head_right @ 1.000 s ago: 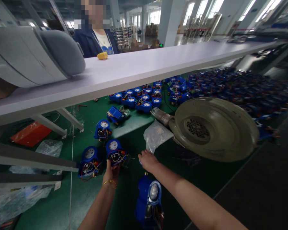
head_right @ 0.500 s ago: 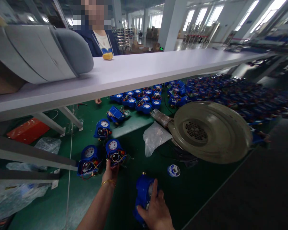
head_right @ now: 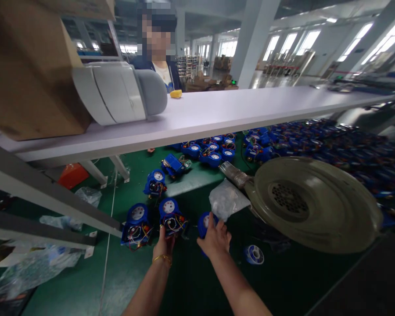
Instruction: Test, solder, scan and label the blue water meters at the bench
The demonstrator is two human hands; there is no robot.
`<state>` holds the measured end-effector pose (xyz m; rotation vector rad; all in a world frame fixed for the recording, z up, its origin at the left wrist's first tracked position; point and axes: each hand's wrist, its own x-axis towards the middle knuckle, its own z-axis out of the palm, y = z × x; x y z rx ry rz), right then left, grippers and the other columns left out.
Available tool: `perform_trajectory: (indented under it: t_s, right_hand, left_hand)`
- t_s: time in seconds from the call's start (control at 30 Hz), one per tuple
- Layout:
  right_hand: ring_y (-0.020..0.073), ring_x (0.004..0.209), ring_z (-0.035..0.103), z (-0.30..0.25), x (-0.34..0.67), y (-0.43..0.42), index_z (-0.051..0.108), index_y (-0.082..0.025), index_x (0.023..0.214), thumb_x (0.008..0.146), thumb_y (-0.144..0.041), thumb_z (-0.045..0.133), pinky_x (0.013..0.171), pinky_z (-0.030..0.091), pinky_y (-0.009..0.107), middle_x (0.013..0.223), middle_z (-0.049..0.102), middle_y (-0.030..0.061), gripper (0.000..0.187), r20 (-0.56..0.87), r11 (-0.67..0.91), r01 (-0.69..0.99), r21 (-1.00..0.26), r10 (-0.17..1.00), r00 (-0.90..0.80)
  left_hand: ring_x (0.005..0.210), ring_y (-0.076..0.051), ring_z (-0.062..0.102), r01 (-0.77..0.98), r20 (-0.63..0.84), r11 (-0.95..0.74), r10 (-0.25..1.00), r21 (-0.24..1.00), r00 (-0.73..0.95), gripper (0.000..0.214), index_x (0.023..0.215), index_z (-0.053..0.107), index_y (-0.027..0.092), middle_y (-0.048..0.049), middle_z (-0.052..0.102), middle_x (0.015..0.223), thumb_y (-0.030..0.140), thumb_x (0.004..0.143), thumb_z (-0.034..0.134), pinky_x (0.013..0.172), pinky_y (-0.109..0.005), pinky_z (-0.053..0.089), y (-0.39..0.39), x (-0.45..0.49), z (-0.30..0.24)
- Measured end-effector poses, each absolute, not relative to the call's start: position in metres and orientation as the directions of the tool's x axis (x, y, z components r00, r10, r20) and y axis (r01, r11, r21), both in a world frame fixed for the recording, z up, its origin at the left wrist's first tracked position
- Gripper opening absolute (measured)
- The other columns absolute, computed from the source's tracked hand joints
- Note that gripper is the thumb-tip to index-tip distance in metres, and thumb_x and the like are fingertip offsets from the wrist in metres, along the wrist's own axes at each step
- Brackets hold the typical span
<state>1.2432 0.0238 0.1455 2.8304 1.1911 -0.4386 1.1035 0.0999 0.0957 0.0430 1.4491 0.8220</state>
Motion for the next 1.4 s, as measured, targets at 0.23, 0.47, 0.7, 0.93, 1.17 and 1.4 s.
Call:
perform_trajectory:
  t_s: [0.23,0.47,0.7,0.93,1.17,1.4]
  right_hand:
    - [0.0362,0.113,0.043,0.139,1.276,0.080,0.023,-0.014,0.142,0.068,-0.043,0.067,0.088,0.035,0.045,0.122,0.040,0.0197,0.091,-0.193,-0.693,0.716,-0.082,0.716,0.671]
    - [0.0393,0.114,0.043,0.133,1.282,0.124,0.027,-0.006,0.141,0.075,-0.047,0.062,0.093,0.032,0.051,0.123,0.043,0.0241,0.085,-0.102,-0.655,0.727,-0.206,0.753,0.650]
    - [0.0179,0.131,0.029,0.155,1.304,0.051,0.041,-0.018,0.132,0.088,-0.045,0.033,0.109,0.025,0.029,0.142,0.032,0.0052,0.052,0.122,-0.430,0.814,-0.389,0.852,0.509]
    - [0.0334,0.108,0.053,0.096,1.357,-0.093,0.054,-0.012,0.107,0.072,-0.057,0.031,0.096,0.041,0.048,0.110,0.058,0.0188,0.061,0.005,-0.705,0.541,-0.458,0.606,0.795]
    - [0.0376,0.119,0.044,0.058,1.339,-0.118,0.051,-0.007,0.119,0.072,-0.055,0.033,0.099,0.037,0.052,0.129,0.045,0.0220,0.070,0.029,-0.701,0.581,-0.413,0.628,0.778]
    - [0.0222,0.135,0.023,0.126,1.249,0.018,0.033,-0.019,0.140,0.087,-0.032,0.039,0.110,0.025,0.038,0.147,0.025,0.0062,0.055,0.054,-0.163,0.917,-0.364,0.979,0.196]
  left_hand:
    - [0.059,-0.012,0.061,-0.485,-0.841,0.716,0.535,0.502,-0.080,0.034,0.073,0.056,0.009,-0.0060,0.062,0.067,0.040,0.075,0.070,0.060,-0.022,0.053,0.099,1.101,0.086]
    - [0.060,-0.012,0.061,-0.428,-0.829,0.739,0.557,0.521,-0.048,0.033,0.081,0.056,0.009,-0.0035,0.062,0.069,0.040,0.078,0.067,0.059,-0.025,0.053,0.113,1.117,0.076]
    - [0.061,-0.013,0.062,-0.418,-0.828,0.755,0.561,0.504,0.016,0.041,0.087,0.058,0.006,-0.0077,0.064,0.075,0.043,0.074,0.071,0.058,-0.023,0.054,0.123,1.128,0.081]
    - [0.064,-0.011,0.061,-0.423,-0.832,0.772,0.551,0.475,0.072,0.035,0.079,0.057,0.009,-0.0036,0.062,0.073,0.043,0.080,0.064,0.062,-0.024,0.054,0.119,1.129,0.082]
    - [0.065,-0.012,0.060,-0.382,-0.843,0.797,0.532,0.468,0.077,0.037,0.076,0.056,0.011,-0.0030,0.060,0.072,0.047,0.083,0.058,0.060,-0.026,0.053,0.113,1.123,0.082]
    - [0.069,-0.014,0.062,-0.224,-0.811,0.815,0.569,0.534,0.135,0.058,0.087,0.057,0.010,-0.0081,0.062,0.078,0.062,0.088,0.032,0.069,-0.028,0.053,0.117,1.115,0.101]
